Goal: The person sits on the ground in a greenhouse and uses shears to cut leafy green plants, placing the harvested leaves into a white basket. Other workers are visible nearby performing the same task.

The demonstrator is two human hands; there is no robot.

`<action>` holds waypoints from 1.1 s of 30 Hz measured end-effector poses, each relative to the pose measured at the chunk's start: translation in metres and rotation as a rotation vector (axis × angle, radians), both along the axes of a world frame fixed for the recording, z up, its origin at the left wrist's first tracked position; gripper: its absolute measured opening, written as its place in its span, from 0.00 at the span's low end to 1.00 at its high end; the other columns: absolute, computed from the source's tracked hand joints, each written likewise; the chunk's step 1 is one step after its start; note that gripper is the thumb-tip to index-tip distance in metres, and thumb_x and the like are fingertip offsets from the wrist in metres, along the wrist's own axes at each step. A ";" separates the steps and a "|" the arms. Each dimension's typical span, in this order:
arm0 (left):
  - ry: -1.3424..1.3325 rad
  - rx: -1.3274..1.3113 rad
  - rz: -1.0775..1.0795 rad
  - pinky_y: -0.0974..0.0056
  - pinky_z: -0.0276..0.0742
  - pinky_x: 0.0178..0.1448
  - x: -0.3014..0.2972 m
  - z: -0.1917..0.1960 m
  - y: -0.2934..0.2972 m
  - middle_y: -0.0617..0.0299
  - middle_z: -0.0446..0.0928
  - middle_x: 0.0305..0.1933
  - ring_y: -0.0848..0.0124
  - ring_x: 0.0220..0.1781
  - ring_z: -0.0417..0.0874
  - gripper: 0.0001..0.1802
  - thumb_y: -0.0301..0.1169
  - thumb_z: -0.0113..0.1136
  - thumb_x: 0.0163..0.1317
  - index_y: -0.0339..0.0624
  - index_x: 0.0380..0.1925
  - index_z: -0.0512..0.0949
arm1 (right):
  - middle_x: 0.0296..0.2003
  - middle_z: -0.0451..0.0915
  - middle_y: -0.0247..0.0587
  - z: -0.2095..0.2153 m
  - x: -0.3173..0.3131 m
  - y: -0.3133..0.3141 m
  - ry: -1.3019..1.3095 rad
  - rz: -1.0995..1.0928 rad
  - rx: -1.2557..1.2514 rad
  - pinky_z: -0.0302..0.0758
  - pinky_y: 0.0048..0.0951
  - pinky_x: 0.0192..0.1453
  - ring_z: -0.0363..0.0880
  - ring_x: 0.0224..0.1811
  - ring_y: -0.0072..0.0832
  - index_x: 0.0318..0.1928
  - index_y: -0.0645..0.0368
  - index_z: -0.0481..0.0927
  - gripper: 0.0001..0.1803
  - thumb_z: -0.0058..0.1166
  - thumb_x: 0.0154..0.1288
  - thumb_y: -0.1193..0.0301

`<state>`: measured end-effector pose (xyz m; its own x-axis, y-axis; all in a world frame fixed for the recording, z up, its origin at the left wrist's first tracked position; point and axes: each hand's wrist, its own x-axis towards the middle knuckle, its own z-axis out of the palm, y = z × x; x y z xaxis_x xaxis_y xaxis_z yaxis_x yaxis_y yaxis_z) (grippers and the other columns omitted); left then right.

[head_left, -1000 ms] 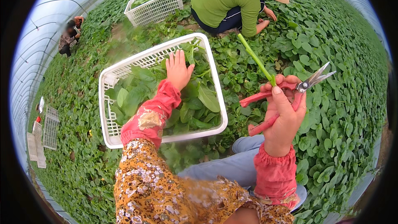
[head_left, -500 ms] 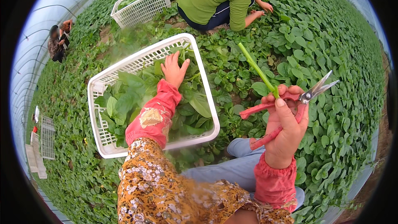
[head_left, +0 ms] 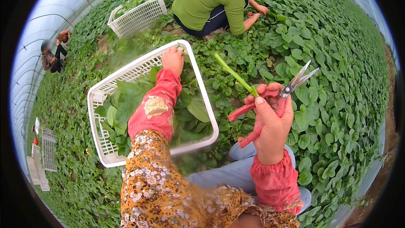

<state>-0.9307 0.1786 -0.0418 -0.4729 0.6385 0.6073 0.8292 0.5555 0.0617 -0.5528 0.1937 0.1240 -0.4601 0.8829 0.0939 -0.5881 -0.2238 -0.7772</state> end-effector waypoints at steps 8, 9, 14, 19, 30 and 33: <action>-0.680 0.725 -0.134 0.69 0.70 0.33 -0.005 0.061 -0.080 0.66 0.79 0.27 0.77 0.27 0.73 0.10 0.34 0.69 0.55 0.37 0.27 0.82 | 0.42 0.75 0.40 -0.009 -0.017 0.004 -0.032 0.010 0.052 0.78 0.32 0.47 0.77 0.39 0.30 0.48 0.62 0.69 0.14 0.51 0.61 0.84; -0.727 0.707 -0.140 0.71 0.68 0.31 -0.007 0.068 -0.091 0.66 0.79 0.26 0.79 0.26 0.72 0.11 0.33 0.69 0.55 0.36 0.28 0.81 | 0.42 0.75 0.40 -0.010 -0.019 0.004 -0.035 0.008 0.055 0.78 0.31 0.47 0.77 0.39 0.30 0.48 0.62 0.69 0.14 0.51 0.61 0.84; -1.049 0.789 -0.023 0.74 0.66 0.26 0.015 0.101 -0.137 0.67 0.77 0.23 0.82 0.23 0.72 0.11 0.34 0.67 0.58 0.38 0.29 0.79 | 0.40 0.75 0.39 -0.021 -0.028 0.003 -0.073 0.022 0.082 0.78 0.29 0.45 0.78 0.37 0.28 0.47 0.62 0.69 0.14 0.51 0.61 0.84; -1.376 0.903 0.064 0.71 0.70 0.27 0.012 0.091 -0.178 0.63 0.80 0.29 0.75 0.27 0.79 0.11 0.37 0.60 0.62 0.40 0.37 0.78 | 0.40 0.72 0.37 -0.021 -0.037 -0.004 -0.120 0.070 0.129 0.78 0.23 0.30 0.76 0.36 0.25 0.47 0.61 0.67 0.13 0.47 0.62 0.85; -1.559 1.269 -0.072 0.69 0.79 0.33 0.073 0.050 -0.189 0.54 0.80 0.37 0.67 0.35 0.82 0.09 0.26 0.60 0.62 0.37 0.40 0.74 | 0.39 0.74 0.38 -0.031 -0.045 -0.007 -0.112 0.105 0.123 0.77 0.28 0.42 0.77 0.37 0.27 0.46 0.63 0.68 0.13 0.48 0.62 0.84; -1.425 1.275 -0.091 0.70 0.77 0.31 0.072 0.072 -0.190 0.57 0.81 0.34 0.69 0.30 0.81 0.09 0.28 0.62 0.62 0.39 0.39 0.73 | 0.38 0.75 0.40 -0.030 -0.043 -0.009 -0.113 0.136 0.127 0.78 0.28 0.41 0.78 0.35 0.27 0.47 0.64 0.68 0.13 0.49 0.61 0.84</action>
